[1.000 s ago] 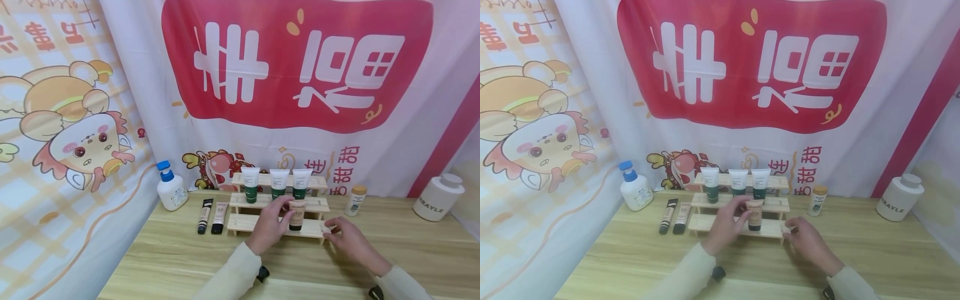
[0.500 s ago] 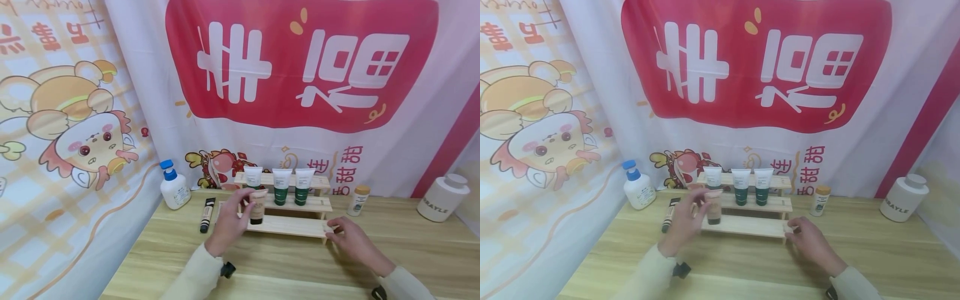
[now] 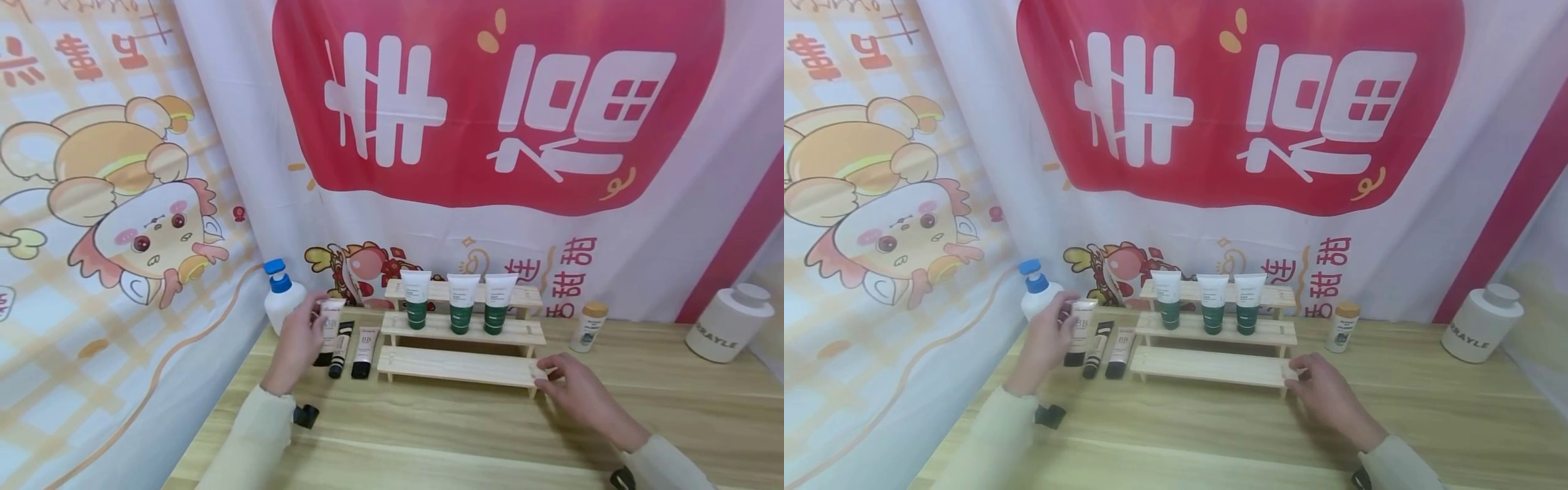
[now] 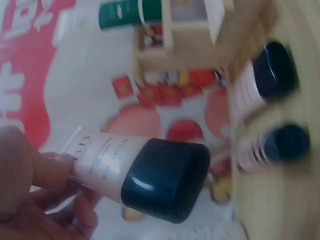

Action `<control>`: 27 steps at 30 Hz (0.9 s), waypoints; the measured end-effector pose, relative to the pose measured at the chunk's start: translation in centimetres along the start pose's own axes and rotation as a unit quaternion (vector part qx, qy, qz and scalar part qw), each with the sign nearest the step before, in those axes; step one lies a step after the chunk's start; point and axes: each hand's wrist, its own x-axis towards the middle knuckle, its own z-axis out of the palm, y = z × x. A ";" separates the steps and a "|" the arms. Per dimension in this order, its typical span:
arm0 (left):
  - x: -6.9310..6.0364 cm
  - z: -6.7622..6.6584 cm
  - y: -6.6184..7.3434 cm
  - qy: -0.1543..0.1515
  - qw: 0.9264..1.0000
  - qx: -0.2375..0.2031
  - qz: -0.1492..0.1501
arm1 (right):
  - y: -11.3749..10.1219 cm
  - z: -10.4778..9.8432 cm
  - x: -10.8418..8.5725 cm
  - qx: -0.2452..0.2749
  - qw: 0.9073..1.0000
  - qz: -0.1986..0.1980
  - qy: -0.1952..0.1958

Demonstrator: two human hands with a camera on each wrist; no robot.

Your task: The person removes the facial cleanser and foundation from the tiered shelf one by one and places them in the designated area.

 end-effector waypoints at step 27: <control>3.8 5.1 -9.3 -0.156 0.960 0.107 -0.207 | 0.1 -0.1 0.0 -0.003 1.000 0.017 -0.014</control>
